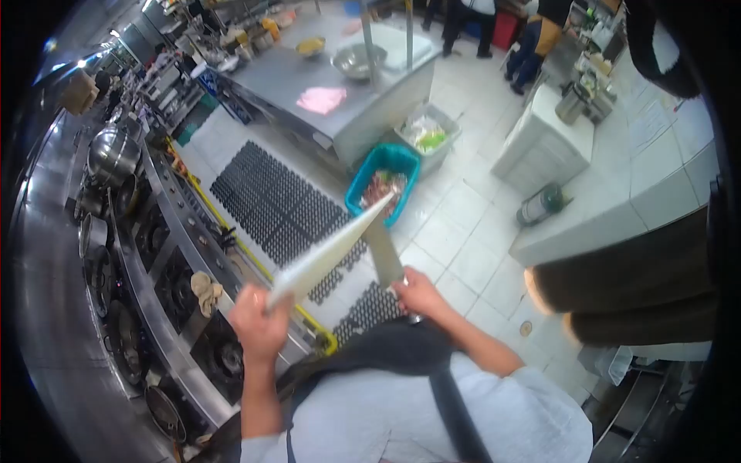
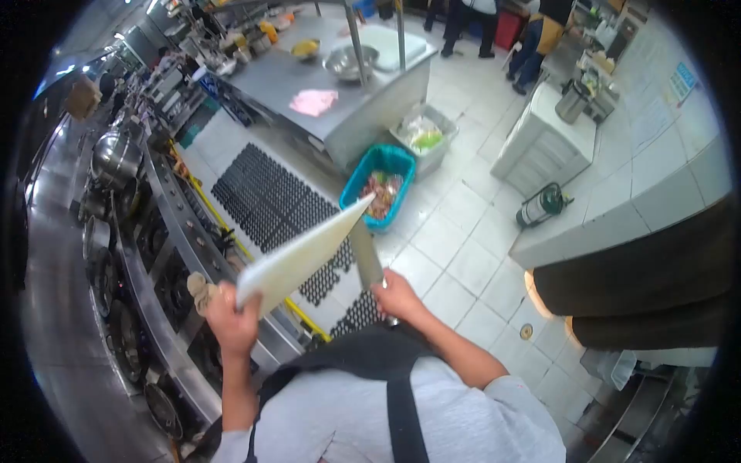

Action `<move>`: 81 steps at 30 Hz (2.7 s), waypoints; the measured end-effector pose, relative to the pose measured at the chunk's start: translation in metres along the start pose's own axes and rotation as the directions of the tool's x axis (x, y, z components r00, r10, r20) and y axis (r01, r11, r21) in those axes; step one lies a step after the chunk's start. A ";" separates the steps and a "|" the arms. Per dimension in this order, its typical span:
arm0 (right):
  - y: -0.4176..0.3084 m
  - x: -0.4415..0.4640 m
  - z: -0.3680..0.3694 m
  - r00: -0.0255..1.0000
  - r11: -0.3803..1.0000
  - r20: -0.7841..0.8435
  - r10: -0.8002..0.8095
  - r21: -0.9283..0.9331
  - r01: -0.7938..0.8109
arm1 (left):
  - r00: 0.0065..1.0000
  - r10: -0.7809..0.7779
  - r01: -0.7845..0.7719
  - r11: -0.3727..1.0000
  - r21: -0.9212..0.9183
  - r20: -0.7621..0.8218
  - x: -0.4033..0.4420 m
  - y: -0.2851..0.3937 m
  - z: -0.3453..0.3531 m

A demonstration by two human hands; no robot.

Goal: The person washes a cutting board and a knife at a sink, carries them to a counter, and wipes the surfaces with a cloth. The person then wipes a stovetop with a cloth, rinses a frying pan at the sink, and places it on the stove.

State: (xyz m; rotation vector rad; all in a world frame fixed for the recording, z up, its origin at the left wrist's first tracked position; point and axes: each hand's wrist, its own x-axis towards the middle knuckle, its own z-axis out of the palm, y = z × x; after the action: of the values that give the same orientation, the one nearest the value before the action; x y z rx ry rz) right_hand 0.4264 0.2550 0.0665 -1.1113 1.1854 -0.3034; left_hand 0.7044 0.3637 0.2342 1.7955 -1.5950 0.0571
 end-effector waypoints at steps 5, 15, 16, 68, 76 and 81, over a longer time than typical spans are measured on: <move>0.031 -0.020 -0.115 0.986 1.000 -0.164 0.007 0.020 -0.004 | 0.986 -0.152 0.121 0.936 -0.330 -0.070 0.066 0.017 0.069; 0.053 -0.014 -0.273 0.900 0.987 -0.413 0.139 0.126 -0.095 | 0.829 -0.479 0.418 0.188 -0.889 0.289 0.157 0.010 0.166; 0.048 -0.004 -0.284 0.902 0.988 -0.410 0.136 0.128 -0.091 | 0.806 -0.512 0.456 0.219 -0.863 0.296 0.167 0.021 0.190; -0.552 0.696 -0.930 0.820 0.922 0.541 -0.184 -0.194 0.335 | 0.376 -0.857 -0.006 -0.383 -0.924 0.353 0.762 0.114 0.916; -0.670 0.836 -0.880 0.598 0.874 0.802 0.008 -0.296 0.385 | 0.313 -0.913 -0.130 -0.316 -0.940 0.263 0.788 0.094 0.942; -0.719 0.913 -0.831 0.493 0.873 0.870 0.025 -0.259 0.414 | 0.144 -0.976 -0.177 -0.186 -0.966 0.162 0.821 0.108 0.945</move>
State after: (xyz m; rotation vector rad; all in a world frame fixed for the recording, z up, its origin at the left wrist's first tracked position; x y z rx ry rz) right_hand 0.3367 -1.1682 0.1583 -1.5428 0.1800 0.3762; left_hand 0.4068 -0.8302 -0.0197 0.7352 0.4262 -0.4453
